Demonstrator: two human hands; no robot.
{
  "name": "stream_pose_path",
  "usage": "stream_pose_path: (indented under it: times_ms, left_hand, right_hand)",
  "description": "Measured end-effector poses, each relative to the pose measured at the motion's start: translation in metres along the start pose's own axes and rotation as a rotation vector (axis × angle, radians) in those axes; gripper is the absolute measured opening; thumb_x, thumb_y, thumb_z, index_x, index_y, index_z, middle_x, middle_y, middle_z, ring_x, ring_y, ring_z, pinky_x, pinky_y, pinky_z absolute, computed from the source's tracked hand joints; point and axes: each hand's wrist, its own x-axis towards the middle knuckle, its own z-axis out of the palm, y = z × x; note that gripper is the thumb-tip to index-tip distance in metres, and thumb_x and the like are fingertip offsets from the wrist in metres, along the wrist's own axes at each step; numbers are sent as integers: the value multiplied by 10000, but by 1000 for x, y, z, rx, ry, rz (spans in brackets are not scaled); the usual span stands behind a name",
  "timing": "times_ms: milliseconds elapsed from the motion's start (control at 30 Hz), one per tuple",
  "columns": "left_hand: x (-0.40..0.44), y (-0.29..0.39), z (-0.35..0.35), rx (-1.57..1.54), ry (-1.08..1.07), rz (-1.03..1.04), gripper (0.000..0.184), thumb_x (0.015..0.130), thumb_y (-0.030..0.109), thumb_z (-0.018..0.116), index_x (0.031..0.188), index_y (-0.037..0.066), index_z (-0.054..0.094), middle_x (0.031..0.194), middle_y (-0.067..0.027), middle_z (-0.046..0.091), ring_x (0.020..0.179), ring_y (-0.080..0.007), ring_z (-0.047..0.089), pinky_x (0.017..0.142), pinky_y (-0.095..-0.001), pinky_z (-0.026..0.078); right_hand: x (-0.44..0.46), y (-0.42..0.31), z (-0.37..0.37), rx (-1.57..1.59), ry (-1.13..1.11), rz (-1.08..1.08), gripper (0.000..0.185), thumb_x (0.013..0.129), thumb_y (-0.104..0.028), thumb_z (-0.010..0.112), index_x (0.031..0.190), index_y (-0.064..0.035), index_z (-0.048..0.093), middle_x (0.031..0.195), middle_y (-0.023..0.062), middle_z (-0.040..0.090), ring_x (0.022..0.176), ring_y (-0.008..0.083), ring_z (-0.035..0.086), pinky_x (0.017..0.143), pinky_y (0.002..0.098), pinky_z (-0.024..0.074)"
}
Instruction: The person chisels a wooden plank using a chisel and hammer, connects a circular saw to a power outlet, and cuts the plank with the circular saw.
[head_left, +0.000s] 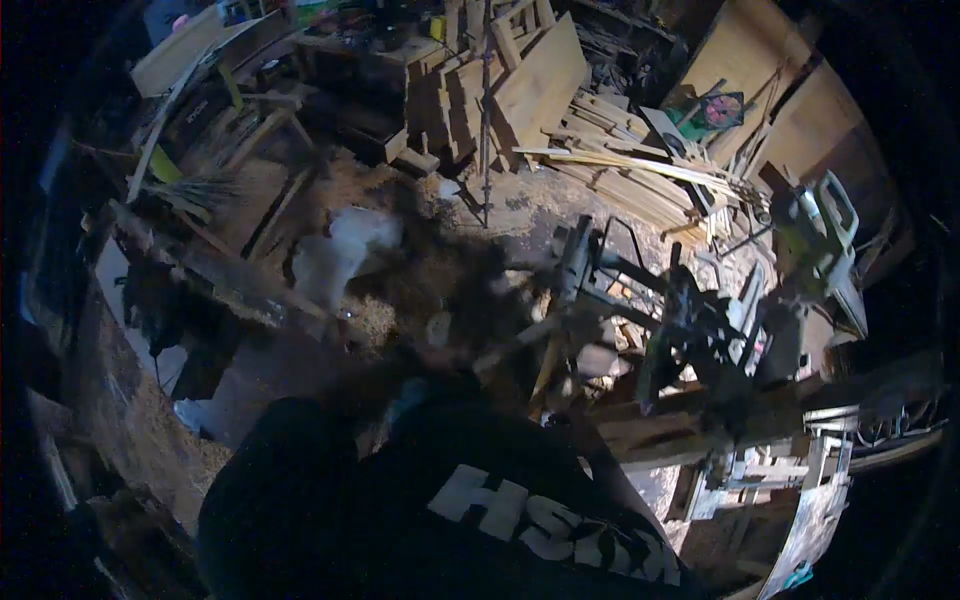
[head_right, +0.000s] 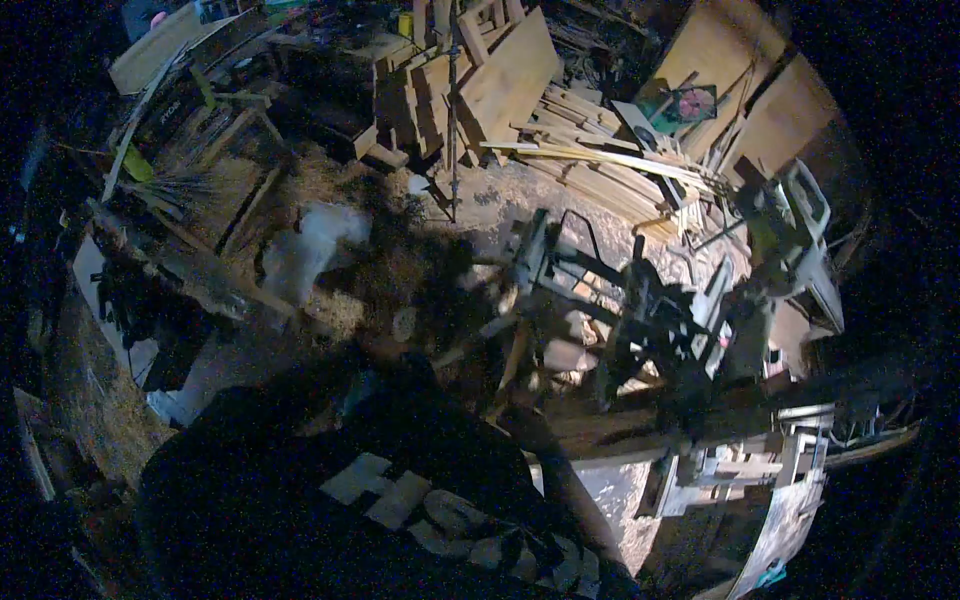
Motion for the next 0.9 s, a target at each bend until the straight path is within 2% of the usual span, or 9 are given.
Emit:
stream_pose_path:
  times_ms: [100, 200, 333, 400, 467, 500, 567, 700, 900]
  left_hand:
    - [28, -40, -57, -31, 54, -15, 305, 921, 362, 638, 1034, 78, 636, 924, -144, 658, 762, -253, 651, 711, -411, 515]
    - [63, -88, -129, -57, 111, -21, 314, 921, 366, 639, 1042, 76, 635, 934, -144, 659, 772, -253, 651, 718, -411, 515]
    - [107, -162, -250, -78, 218, -60, 326, 921, 371, 641, 1054, 74, 634, 946, -145, 660, 786, -252, 650, 727, -410, 514]
    - [111, -195, -305, -102, 282, -103, 332, 921, 374, 642, 1060, 72, 634, 952, -145, 660, 793, -252, 650, 732, -410, 514]
    - [103, -227, -359, -121, 370, -166, 338, 922, 377, 643, 1065, 71, 634, 959, -145, 661, 800, -252, 650, 737, -410, 514]
    - [96, -243, -383, -132, 411, -204, 341, 922, 378, 643, 1068, 70, 633, 962, -145, 661, 803, -252, 650, 739, -410, 514]
    - [78, -265, -423, -157, 486, -276, 347, 922, 381, 644, 1074, 69, 633, 968, -146, 661, 810, -252, 650, 744, -409, 514]
    - [39, -300, -460, -218, 599, -400, 359, 922, 386, 646, 1085, 66, 632, 981, -146, 662, 824, -251, 649, 753, -409, 514]
    - [-12, -351, -460, -334, 664, -614, 378, 923, 394, 648, 1102, 63, 631, 999, -147, 664, 845, -251, 648, 767, -408, 513]
  right_hand:
    - [99, -36, -47, 77, -15, 115, 360, 932, -264, 728, 1192, -17, 688, 1104, 152, 740, 1064, 236, 693, 926, 382, 543]
    - [174, -126, -115, 372, 208, 31, 307, 1004, -291, 654, 1169, -36, 699, 1073, 157, 747, 1009, 298, 709, 865, 430, 544]
    - [296, -107, -157, -7, 128, 61, 363, 977, -192, 666, 1303, -33, 650, 1176, 144, 732, 1087, 248, 707, 970, 382, 543]
    - [359, -142, -189, 52, -47, 140, 349, 980, -249, 658, 1268, -50, 670, 1147, 155, 738, 1036, 280, 723, 915, 415, 561]
    - [418, -129, -198, -362, -111, -216, 359, 972, -281, 671, 1245, -50, 677, 1119, 156, 745, 1018, 294, 725, 891, 429, 564]
    - [456, -149, -210, -316, -409, 96, 376, 943, -299, 708, 1221, -46, 687, 1083, 151, 745, 1014, 307, 716, 887, 430, 562]
    - [495, -136, -203, -150, -331, 156, 386, 927, -279, 720, 1239, -53, 687, 1053, 144, 744, 987, 302, 718, 864, 435, 559]
    - [588, -109, -183, 167, -461, -26, 405, 927, -181, 704, 1325, -108, 672, 953, 119, 727, 886, 261, 710, 783, 436, 552]
    - [694, -112, -204, 28, -555, -97, 372, 942, -243, 681, 1292, -119, 681, 938, 132, 719, 877, 293, 704, 776, 447, 552]
